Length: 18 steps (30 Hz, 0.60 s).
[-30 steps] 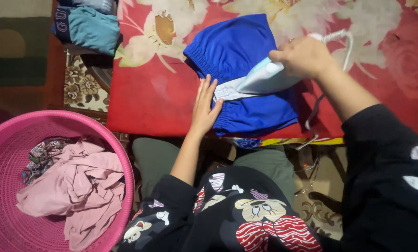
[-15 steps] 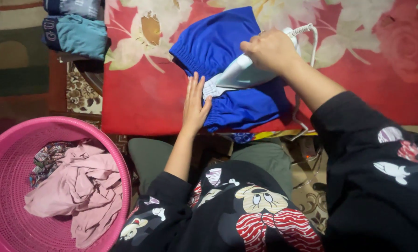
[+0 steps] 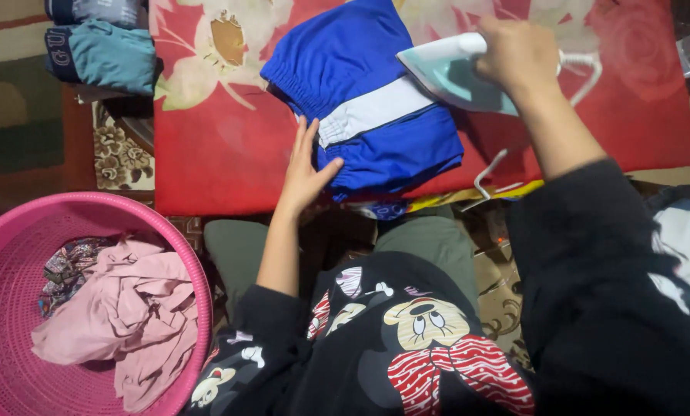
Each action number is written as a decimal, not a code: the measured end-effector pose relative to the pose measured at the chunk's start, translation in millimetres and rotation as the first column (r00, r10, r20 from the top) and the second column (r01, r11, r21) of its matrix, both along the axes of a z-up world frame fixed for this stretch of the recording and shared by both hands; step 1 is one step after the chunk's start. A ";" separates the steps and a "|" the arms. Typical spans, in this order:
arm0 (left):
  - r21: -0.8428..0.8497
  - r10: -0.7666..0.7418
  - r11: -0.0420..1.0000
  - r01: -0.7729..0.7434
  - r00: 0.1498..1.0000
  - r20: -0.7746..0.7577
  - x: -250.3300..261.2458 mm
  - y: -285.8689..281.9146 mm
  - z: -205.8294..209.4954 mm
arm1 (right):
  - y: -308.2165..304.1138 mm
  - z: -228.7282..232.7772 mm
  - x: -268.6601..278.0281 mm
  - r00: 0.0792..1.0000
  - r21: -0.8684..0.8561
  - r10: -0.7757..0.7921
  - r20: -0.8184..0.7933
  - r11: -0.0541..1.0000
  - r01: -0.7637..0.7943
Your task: Ironing various items of clothing on a low table and then folding them.
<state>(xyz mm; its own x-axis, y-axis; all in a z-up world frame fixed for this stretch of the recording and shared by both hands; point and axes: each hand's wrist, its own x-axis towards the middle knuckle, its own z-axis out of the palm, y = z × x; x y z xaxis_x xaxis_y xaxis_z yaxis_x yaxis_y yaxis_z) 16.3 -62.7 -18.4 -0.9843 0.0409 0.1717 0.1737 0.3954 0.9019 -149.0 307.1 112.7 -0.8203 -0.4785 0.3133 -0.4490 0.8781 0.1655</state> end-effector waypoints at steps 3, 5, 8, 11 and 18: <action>0.020 0.007 1.000 -0.008 0.999 0.052 13.1 4.1 2.9 | -13.7 25.7 45.8 0.993 -0.122 0.116 0.015 0.986 -0.113; 0.018 0.018 1.000 -0.019 0.999 0.043 16.4 6.3 -2.5 | -47.2 27.4 81.0 0.973 -0.155 0.206 0.102 0.970 -0.189; 0.010 0.039 0.999 -0.039 0.999 0.024 18.2 9.3 -3.3 | -85.5 15.8 120.6 0.946 -0.124 0.287 0.152 0.955 -0.270; 0.011 0.053 0.999 -0.053 0.998 0.017 13.9 8.6 -1.4 | -90.2 -0.1 132.3 0.958 -0.055 0.267 0.107 0.964 -0.262; -0.070 0.141 0.987 -0.145 0.988 -0.060 29.5 21.2 19.5 | -59.4 6.2 132.2 0.979 -0.045 0.117 0.165 0.993 -0.111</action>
<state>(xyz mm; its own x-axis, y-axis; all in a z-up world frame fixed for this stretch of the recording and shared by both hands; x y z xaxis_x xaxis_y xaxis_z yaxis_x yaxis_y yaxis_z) 45.7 -41.5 1.1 -0.9700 -0.0848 0.2276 0.1595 0.4845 0.8601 -16.8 247.7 118.9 -0.8032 -0.5631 0.1945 -0.5653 0.8234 0.0492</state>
